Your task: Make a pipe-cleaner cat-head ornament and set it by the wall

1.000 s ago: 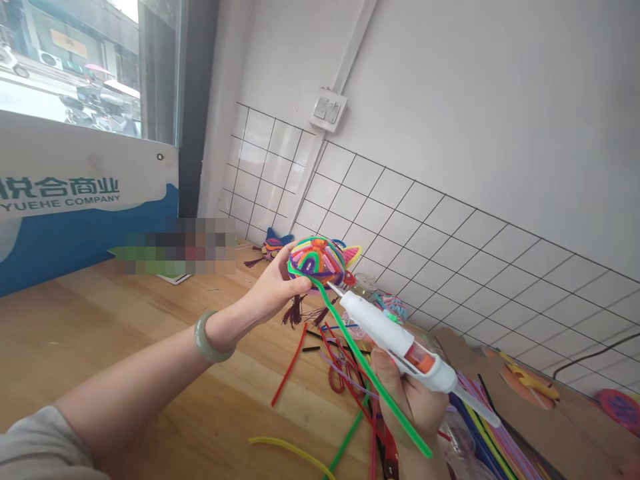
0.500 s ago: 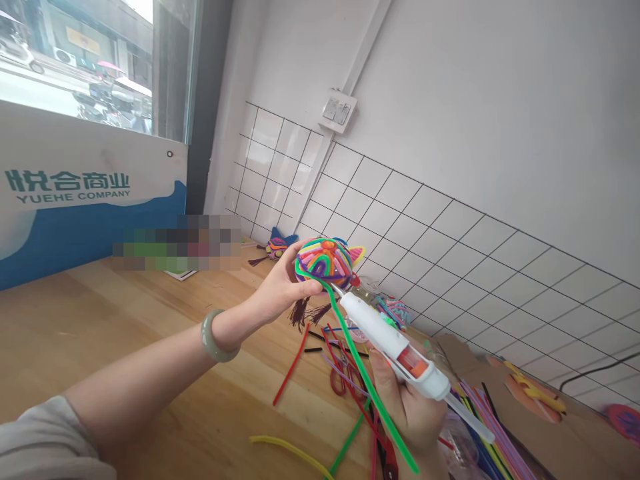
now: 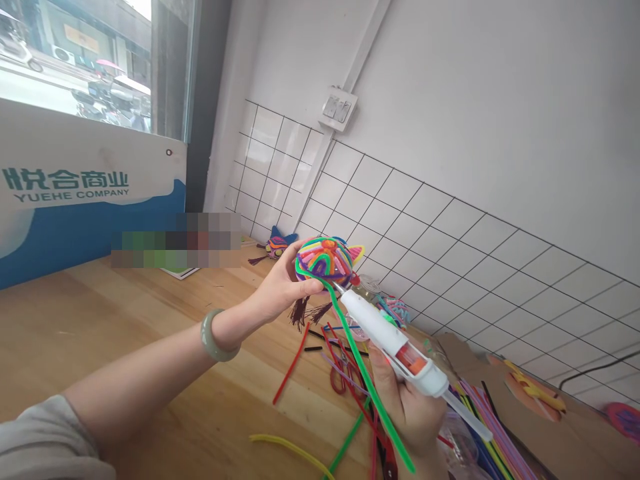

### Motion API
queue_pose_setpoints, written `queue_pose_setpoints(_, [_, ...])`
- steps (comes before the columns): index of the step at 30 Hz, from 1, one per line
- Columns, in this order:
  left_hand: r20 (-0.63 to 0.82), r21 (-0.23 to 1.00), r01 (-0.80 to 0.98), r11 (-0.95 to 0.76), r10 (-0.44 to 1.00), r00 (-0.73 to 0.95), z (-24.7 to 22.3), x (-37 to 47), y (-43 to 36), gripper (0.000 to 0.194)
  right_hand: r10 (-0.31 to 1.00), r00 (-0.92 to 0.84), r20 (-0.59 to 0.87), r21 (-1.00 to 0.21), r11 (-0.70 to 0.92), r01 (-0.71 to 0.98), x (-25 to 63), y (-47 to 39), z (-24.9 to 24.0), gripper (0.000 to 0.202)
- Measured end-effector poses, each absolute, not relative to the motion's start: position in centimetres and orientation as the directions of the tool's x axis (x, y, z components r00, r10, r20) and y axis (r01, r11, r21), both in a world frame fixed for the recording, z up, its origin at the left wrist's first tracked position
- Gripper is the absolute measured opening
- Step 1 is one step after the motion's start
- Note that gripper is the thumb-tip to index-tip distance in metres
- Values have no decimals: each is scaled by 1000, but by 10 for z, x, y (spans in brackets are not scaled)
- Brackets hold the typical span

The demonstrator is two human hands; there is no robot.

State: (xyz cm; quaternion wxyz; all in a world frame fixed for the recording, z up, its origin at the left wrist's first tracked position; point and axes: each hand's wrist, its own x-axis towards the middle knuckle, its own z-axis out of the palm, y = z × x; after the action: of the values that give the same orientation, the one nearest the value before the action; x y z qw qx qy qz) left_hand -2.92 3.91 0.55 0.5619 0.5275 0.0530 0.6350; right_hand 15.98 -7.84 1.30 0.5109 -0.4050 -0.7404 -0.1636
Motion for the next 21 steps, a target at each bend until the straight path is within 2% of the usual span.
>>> queue_pose_setpoints(21, [597,666,-652,-362,782,176,6,-29,39,77,421,-151,894,-173,637,752,159,-79,12,10])
